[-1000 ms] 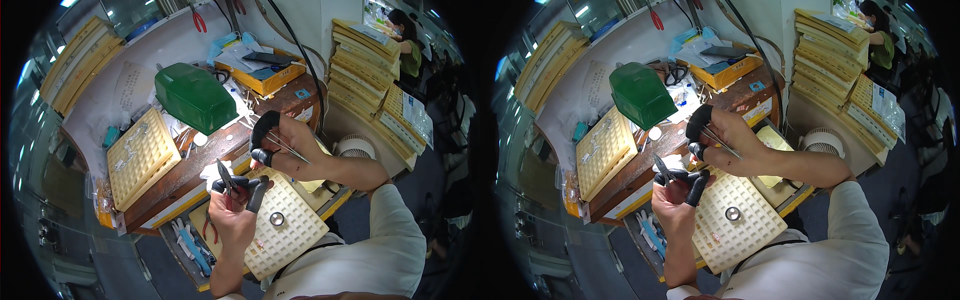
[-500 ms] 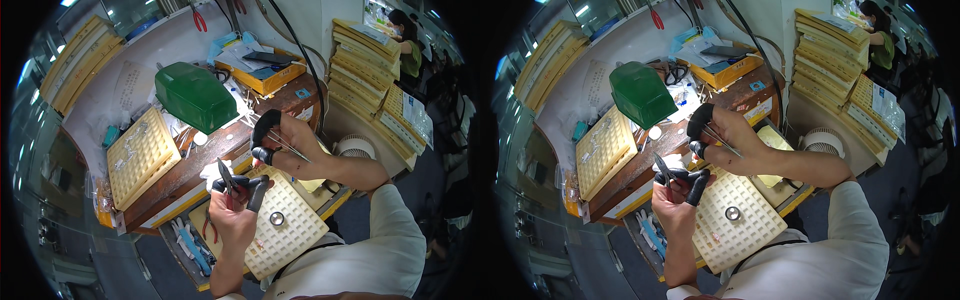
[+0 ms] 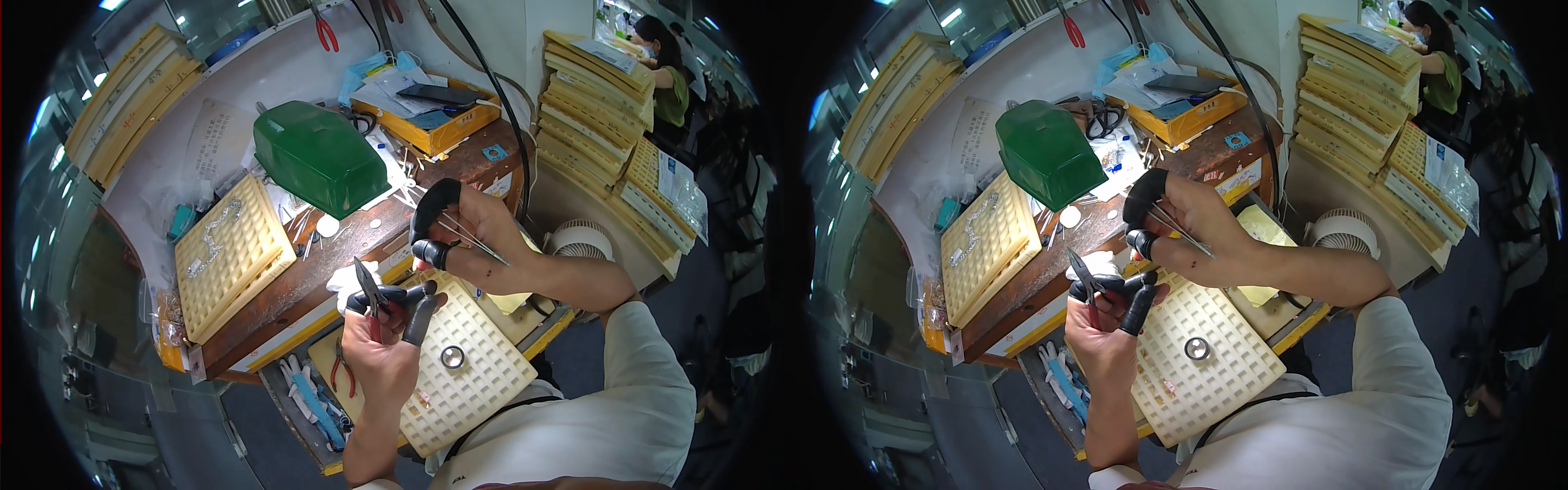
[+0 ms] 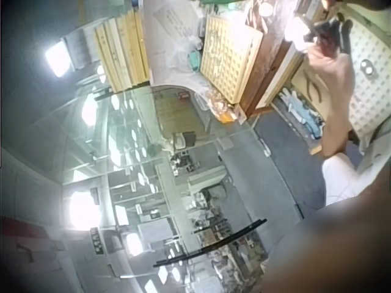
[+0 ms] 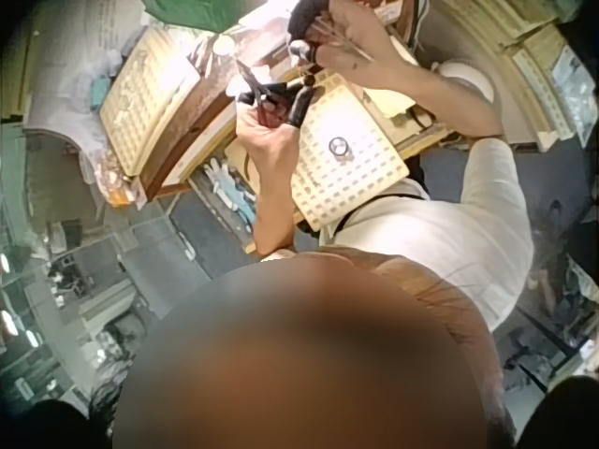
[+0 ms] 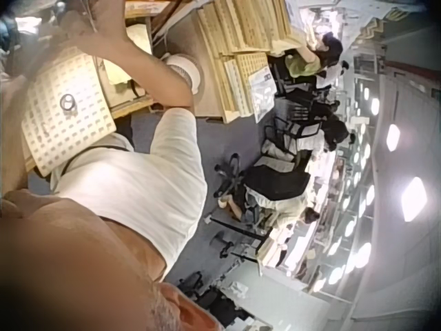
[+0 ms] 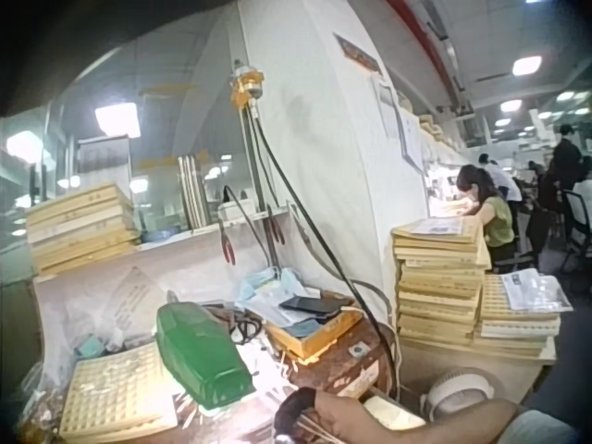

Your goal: The person is meticulously setting small stones or crystals into a jewelry component using tweezers and specialized tools.

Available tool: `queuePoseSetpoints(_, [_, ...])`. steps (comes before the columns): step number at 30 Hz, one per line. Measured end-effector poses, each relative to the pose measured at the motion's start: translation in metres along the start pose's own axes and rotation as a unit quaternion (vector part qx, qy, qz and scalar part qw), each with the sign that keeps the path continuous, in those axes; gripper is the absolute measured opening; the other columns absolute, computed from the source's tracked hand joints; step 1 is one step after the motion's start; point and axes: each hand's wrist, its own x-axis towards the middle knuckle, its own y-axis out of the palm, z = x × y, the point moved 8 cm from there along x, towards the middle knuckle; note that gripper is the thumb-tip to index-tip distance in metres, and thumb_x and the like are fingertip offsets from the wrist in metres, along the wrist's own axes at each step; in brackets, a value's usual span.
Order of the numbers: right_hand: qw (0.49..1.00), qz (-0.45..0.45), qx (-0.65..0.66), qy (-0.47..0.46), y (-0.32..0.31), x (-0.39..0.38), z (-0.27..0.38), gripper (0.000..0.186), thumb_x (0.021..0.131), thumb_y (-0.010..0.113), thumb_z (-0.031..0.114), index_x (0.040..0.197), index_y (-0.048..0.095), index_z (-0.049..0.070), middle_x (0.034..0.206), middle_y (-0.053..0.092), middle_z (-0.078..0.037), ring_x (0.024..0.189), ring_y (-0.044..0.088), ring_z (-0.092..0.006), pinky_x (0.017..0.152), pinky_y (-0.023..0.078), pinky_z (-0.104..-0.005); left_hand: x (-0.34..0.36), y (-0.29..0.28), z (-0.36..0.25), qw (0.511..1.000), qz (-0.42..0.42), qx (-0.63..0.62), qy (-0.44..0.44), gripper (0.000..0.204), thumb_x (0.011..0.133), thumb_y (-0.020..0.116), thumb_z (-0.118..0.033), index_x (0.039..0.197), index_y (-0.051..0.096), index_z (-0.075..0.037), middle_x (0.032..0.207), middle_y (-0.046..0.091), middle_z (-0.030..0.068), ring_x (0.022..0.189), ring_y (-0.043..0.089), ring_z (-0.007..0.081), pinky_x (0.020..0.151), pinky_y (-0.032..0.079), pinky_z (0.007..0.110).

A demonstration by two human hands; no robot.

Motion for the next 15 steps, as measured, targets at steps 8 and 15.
queuePoseSetpoints(8, [1.0,-0.002,0.006,0.0,-0.0004,-0.0002,-0.0029,0.023,0.089,0.06,-0.009,0.108,0.052,0.0,0.1,0.059,-0.006,0.091,0.065,-0.0131,0.077,0.059,-0.0283,-0.0026,0.0044,-0.0081,1.0,0.004,-0.026,-0.004,0.035,0.079,0.075,0.013,0.103,0.051,0.007,0.101,0.068,0.0165,0.092,0.068,0.0171,0.085,0.056,0.03])
queuePoseSetpoints(15, [0.998,-0.021,0.026,0.053,-0.0004,-0.0014,-0.0035,0.037,0.071,0.05,-0.011,0.105,0.053,0.001,0.103,0.05,-0.003,0.098,0.051,-0.0077,0.09,0.043,-0.0241,-0.0049,0.0054,-0.0049,0.999,0.009,-0.029,-0.016,0.035,0.079,0.076,0.011,0.103,0.051,0.008,0.102,0.069,0.0198,0.093,0.07,0.0197,0.086,0.057,0.031])
